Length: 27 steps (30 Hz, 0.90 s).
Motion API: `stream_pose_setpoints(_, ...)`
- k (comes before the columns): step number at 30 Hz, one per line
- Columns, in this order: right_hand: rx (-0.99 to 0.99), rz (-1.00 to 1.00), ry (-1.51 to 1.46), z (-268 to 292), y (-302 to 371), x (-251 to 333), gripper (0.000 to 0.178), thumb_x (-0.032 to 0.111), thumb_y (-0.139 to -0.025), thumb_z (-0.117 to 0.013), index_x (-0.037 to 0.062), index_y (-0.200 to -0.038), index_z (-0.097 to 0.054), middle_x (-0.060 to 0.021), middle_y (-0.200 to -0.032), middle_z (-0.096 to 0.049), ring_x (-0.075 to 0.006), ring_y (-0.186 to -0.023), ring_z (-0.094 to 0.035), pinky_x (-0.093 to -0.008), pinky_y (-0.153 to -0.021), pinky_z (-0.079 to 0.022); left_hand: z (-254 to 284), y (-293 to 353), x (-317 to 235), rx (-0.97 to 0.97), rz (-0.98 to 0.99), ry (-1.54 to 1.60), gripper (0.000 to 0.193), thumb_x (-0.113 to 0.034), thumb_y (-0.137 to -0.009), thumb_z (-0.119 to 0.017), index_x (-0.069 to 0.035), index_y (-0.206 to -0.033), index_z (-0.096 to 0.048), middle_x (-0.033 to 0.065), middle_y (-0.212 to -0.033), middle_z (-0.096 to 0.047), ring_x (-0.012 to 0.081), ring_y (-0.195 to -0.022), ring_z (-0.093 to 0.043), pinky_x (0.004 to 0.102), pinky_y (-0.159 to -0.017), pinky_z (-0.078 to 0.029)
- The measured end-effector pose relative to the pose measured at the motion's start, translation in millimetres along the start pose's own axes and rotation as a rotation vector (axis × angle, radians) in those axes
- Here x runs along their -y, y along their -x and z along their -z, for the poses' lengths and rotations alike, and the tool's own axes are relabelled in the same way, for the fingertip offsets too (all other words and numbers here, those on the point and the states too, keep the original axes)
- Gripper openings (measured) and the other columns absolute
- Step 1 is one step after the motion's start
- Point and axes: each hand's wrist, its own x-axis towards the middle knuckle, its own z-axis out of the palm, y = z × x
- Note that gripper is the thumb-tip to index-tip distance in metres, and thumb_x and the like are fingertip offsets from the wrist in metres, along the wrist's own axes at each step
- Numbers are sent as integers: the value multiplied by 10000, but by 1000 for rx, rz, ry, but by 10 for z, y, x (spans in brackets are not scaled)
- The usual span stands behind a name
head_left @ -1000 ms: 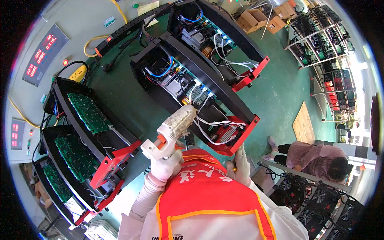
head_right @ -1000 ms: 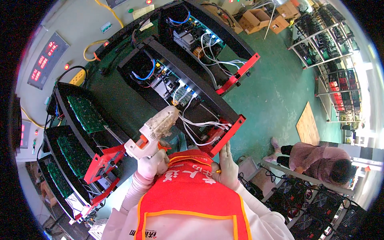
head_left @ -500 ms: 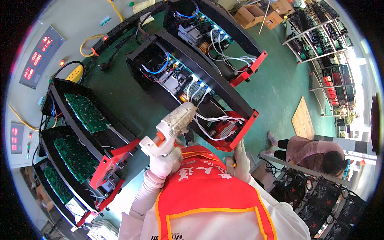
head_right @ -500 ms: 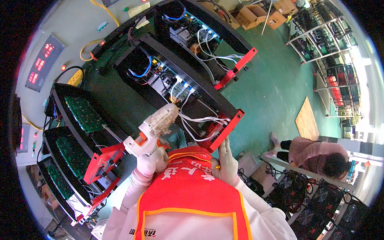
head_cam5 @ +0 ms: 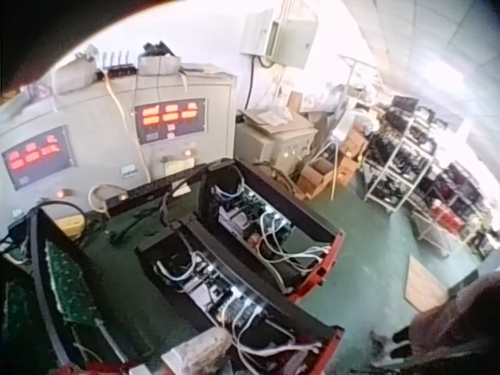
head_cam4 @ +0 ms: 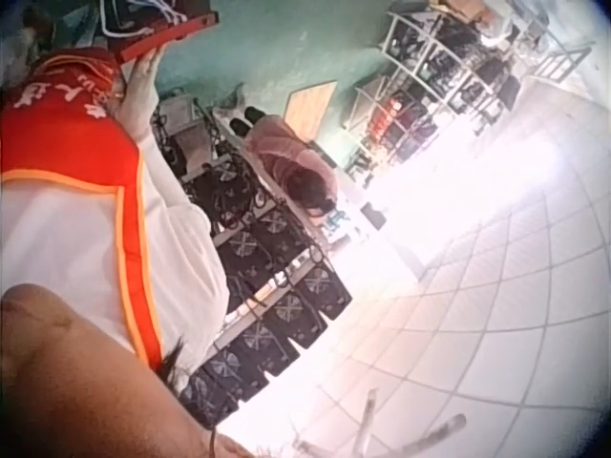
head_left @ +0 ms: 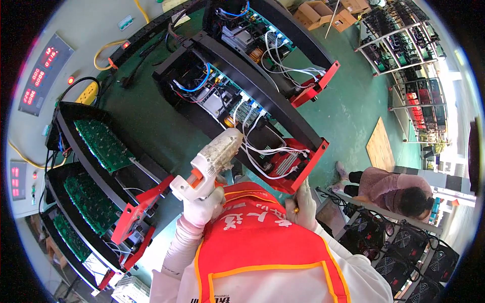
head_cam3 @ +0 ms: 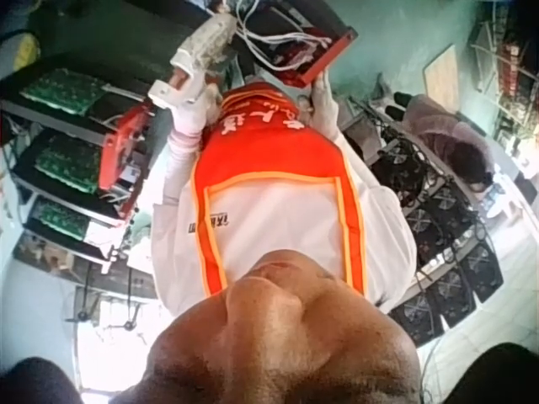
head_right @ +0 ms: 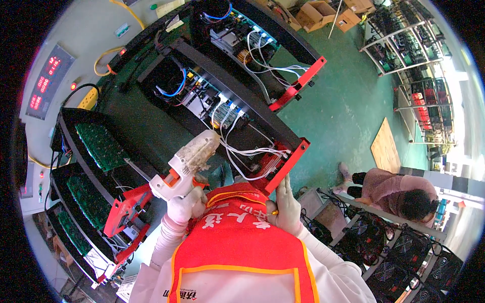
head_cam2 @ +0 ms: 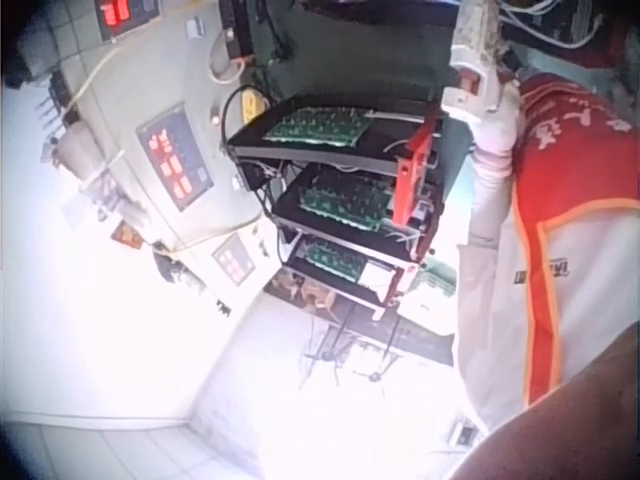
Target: The person secures wires and circuit boards inside electronic housing units using a hot glue gun.
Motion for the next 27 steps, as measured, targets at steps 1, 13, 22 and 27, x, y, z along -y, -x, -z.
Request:
stream_pose_setpoints(1,-1,-3,-1,-9,7,-16,799,265,-811,-572,-27,-1454,-197,-328,-1456,-244,-424,-1083,-568,-405,-718,-548,-3,-10,17,2,2,-1,220,3,-782,-576,-14,-1001,-589,45,-727,-591,113,-579,-563,249,-490,-438)
stream_pose_setpoints(13,-93,23,-310,89,-10,-10,661,32,-733,-483,-37,-1382,-378,-296,-1384,-406,-415,-1097,-567,-408,-797,-522,101,287,-591,251,225,317,431,-73,-711,-596,12,-1129,-537,146,-991,-608,236,-812,-621,348,-751,-518)
stream_pose_setpoints(22,-100,105,-322,96,-7,-140,641,-50,-713,-465,-49,-1352,-417,-317,-1311,-468,-403,-958,-632,-361,-745,-523,-31,13,-656,474,513,159,591,-211,-671,-638,32,-1193,-508,152,-992,-614,240,-840,-616,384,-811,-490)
stream_pose_setpoints(27,-86,201,-170,163,-103,-75,696,-36,-685,-526,-7,-1371,-409,-308,-1364,-415,-421,-864,-634,-373,-679,-537,-86,41,-731,495,526,94,530,-96,-674,-590,31,-1182,-506,128,-893,-623,194,-598,-606,344,-694,-516)
